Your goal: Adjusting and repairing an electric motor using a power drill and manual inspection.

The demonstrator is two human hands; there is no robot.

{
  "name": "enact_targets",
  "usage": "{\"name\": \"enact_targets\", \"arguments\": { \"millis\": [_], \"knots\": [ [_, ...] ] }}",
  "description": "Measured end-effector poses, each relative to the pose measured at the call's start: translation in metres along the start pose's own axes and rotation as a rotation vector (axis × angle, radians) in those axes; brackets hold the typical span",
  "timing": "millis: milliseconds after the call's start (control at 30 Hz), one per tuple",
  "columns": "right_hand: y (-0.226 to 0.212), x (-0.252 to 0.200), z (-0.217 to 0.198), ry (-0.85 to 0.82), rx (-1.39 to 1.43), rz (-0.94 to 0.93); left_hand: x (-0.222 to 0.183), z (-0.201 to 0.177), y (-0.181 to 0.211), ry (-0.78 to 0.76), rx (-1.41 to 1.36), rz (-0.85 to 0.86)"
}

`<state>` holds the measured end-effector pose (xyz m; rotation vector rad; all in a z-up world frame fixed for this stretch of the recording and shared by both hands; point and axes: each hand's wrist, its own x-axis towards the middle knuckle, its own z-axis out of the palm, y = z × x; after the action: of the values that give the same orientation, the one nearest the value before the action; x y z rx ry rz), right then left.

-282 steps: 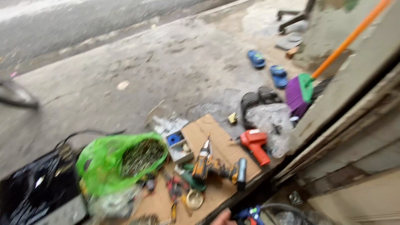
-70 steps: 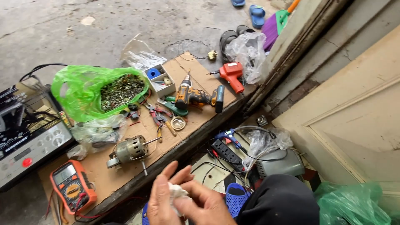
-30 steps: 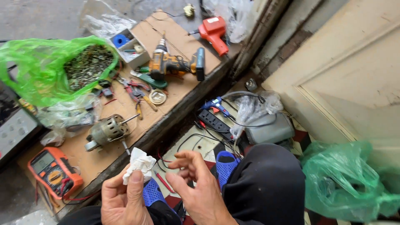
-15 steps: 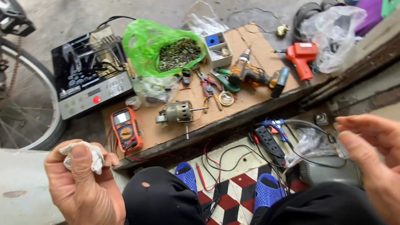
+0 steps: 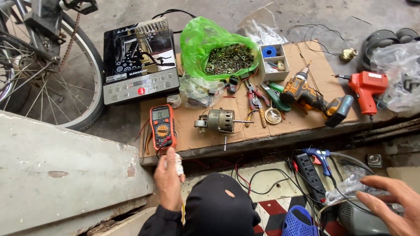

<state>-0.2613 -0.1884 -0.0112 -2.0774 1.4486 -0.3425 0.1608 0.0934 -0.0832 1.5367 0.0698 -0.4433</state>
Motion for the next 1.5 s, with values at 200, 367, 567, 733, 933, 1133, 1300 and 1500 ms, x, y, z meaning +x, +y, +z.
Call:
{"name": "enact_targets", "arguments": {
  "millis": [200, 367, 567, 733, 933, 1133, 1300, 1500],
  "knots": [
    [0.065, 0.015, 0.013, 0.024, -0.037, -0.053, 0.029, 0.012, -0.069, -0.054, 0.089, -0.272],
    [0.058, 0.028, 0.018, 0.096, -0.021, -0.040, 0.045, 0.007, -0.072, -0.128, 0.076, -0.263],
    [0.037, 0.051, 0.004, 0.310, 0.124, -0.215, 0.065, 0.009, 0.014, -0.136, -0.132, -0.140],
    [-0.074, 0.039, -0.034, 0.390, 0.178, -0.305, 0.064, 0.024, 0.136, -0.251, -0.383, 0.028],
    [-0.198, 0.003, -0.033, 0.286, 0.044, -0.301, 0.004, 0.050, 0.229, -0.480, -0.337, 0.168],
    [-0.325, -0.043, -0.068, -0.012, 0.726, 0.058, -0.031, 0.058, 0.242, -0.489, -0.214, 0.345],
    [-0.256, 0.075, -0.037, -0.936, 1.586, -0.624, -0.031, 0.069, 0.314, -0.269, 0.281, 0.757],
    [-0.333, 0.090, -0.061, -0.165, 0.752, -0.550, 0.055, 0.084, 0.373, -0.037, 0.916, 1.064]
  ]
}}
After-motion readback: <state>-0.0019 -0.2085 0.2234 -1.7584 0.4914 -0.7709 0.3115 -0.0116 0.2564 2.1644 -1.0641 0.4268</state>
